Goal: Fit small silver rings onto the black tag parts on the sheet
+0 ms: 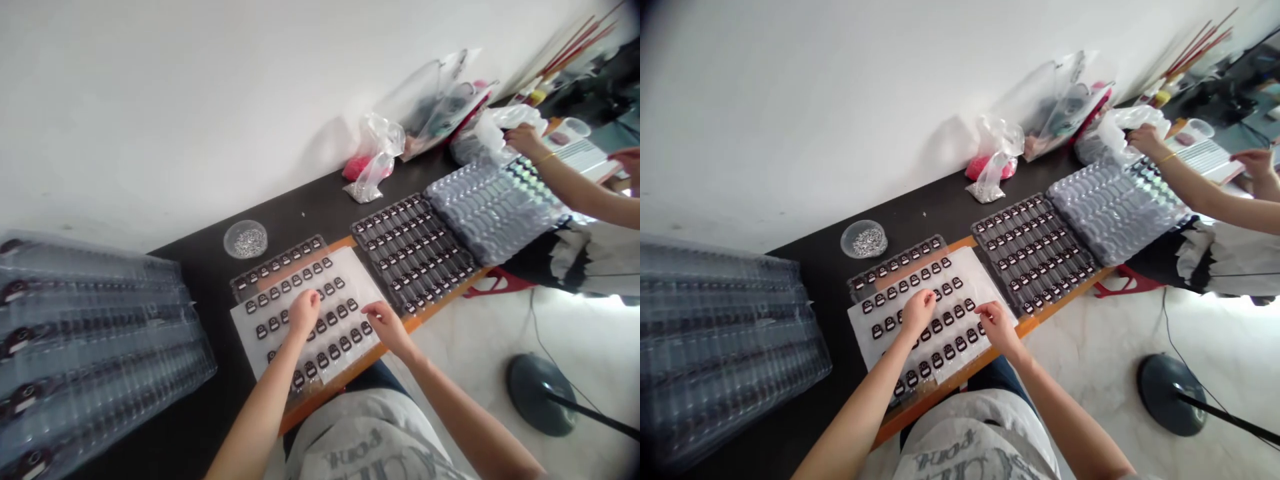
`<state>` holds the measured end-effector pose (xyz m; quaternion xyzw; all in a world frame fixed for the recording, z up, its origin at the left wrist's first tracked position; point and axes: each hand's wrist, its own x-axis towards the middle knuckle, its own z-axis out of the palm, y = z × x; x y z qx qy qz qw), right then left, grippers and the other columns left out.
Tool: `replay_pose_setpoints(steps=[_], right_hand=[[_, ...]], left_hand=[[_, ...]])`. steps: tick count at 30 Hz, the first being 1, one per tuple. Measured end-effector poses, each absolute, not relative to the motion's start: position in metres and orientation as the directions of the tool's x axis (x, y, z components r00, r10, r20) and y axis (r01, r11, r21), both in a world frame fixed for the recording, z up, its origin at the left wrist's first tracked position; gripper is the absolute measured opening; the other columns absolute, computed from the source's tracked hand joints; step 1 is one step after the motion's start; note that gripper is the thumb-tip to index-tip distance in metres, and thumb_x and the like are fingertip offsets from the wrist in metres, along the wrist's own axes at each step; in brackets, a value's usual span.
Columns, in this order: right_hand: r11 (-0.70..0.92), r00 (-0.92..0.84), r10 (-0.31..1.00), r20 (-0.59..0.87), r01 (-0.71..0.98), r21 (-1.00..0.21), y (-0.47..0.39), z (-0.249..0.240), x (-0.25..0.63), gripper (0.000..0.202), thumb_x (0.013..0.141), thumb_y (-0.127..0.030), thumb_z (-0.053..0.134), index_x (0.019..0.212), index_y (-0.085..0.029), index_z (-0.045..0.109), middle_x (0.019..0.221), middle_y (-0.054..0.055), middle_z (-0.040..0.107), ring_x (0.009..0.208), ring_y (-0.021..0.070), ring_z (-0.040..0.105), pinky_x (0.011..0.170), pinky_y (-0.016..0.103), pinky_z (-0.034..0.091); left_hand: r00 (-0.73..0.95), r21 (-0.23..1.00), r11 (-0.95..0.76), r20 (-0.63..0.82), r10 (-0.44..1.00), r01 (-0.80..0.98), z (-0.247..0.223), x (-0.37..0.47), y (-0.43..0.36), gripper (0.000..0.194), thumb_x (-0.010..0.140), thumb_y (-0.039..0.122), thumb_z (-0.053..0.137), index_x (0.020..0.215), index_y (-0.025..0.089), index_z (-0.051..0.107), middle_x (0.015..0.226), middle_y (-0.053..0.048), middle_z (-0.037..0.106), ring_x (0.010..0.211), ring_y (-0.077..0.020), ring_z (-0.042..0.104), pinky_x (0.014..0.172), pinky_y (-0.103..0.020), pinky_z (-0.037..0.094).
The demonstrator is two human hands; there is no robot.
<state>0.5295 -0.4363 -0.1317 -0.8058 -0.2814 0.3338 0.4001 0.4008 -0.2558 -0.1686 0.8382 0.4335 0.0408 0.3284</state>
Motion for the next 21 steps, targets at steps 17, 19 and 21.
replay_pose_setpoints(steps=[17,19,21], right_hand=[[-0.541,0.644,0.667,-0.373,0.075,-0.838,-0.459,-0.141,0.539,0.020,0.076,-0.021,0.045,0.083,-0.018,0.063,0.083,0.004,0.059,0.071,0.0152,0.054,0.067,0.027,0.044],[-0.539,0.642,0.669,-0.375,0.071,-0.839,-0.460,-0.142,0.540,0.020,0.076,-0.021,0.045,0.084,-0.018,0.063,0.083,0.004,0.059,0.072,0.0153,0.054,0.067,0.027,0.044],[-0.538,0.639,0.670,-0.378,0.068,-0.840,-0.460,-0.144,0.540,0.020,0.076,-0.021,0.045,0.083,-0.018,0.063,0.083,0.003,0.060,0.073,0.0155,0.055,0.068,0.027,0.044]], left_hand=[[0.790,0.201,-0.777,0.018,0.613,0.597,-0.186,0.405,-0.259,0.026,0.089,0.022,0.037,0.080,0.019,0.062,0.074,-0.006,0.061,0.071,-0.0185,0.055,0.063,-0.028,0.036],[0.796,0.190,-0.786,0.038,0.605,0.588,-0.188,0.404,-0.259,0.026,0.089,0.022,0.037,0.080,0.019,0.062,0.074,-0.006,0.061,0.071,-0.0183,0.055,0.064,-0.028,0.036],[0.797,0.186,-0.789,0.042,0.602,0.586,-0.189,0.404,-0.259,0.026,0.089,0.023,0.038,0.080,0.019,0.062,0.074,-0.006,0.061,0.071,-0.0184,0.055,0.064,-0.028,0.036]])
